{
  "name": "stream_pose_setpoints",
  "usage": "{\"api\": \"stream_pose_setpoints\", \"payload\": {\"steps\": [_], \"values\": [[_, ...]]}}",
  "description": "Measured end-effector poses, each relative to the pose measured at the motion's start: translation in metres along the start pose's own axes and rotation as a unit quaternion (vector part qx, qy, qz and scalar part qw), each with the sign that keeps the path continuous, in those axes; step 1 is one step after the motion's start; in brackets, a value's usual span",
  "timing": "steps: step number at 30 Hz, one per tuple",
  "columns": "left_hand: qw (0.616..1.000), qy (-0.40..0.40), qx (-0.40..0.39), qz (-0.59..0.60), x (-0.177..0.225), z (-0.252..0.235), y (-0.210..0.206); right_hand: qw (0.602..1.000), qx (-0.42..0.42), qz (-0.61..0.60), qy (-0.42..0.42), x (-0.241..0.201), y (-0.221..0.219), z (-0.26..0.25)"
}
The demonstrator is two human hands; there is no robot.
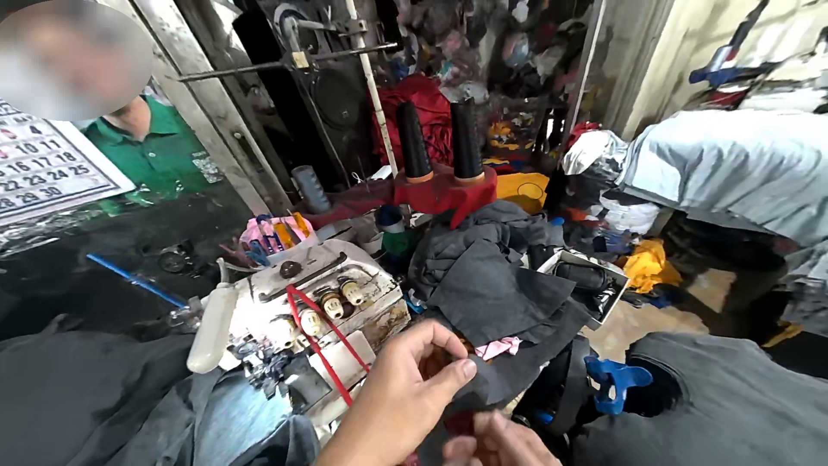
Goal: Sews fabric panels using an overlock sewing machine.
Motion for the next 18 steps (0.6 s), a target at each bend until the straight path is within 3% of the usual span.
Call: {"api": "stream_pose_setpoints", "payload": {"steps": [3,6,9,13,16,18], "values": [[0.996,-0.031,0.012,0.081,0.025,-0.008,-0.007,0.974,0.042,-0.221,-0.024,-0.022,0.022,-0.024],[0.994,-0.056,0.030,0.092,0.043,-0.008,-0.005,0.915,0.217,-0.333,0.063,-0.072,0.090,-0.049],[0.993,-0.049,0.011,0.106,0.034,-0.004,-0.003,0.896,0.285,-0.321,0.112,-0.123,0.149,-0.067],[0.995,0.007,0.004,0.100,0.007,0.006,-0.006,0.903,0.340,-0.235,0.116,-0.161,0.203,-0.082],[0.999,0.046,0.002,-0.022,-0.016,0.027,0.000,0.904,0.350,-0.206,0.138,-0.185,0.219,-0.086],[0.992,0.045,-0.015,-0.114,-0.035,0.044,0.007,0.910,0.348,-0.161,0.157,-0.199,0.206,-0.079]]}}
Point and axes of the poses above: each hand's wrist, its own z-axis away from the middle knuckle, its own y-axis out of the back of the hand, x = y × z, the point moved 9 cm from there along -z, towards the middle knuckle, and after that the axes turned 6 degrees about y, right-handed, at the moved point
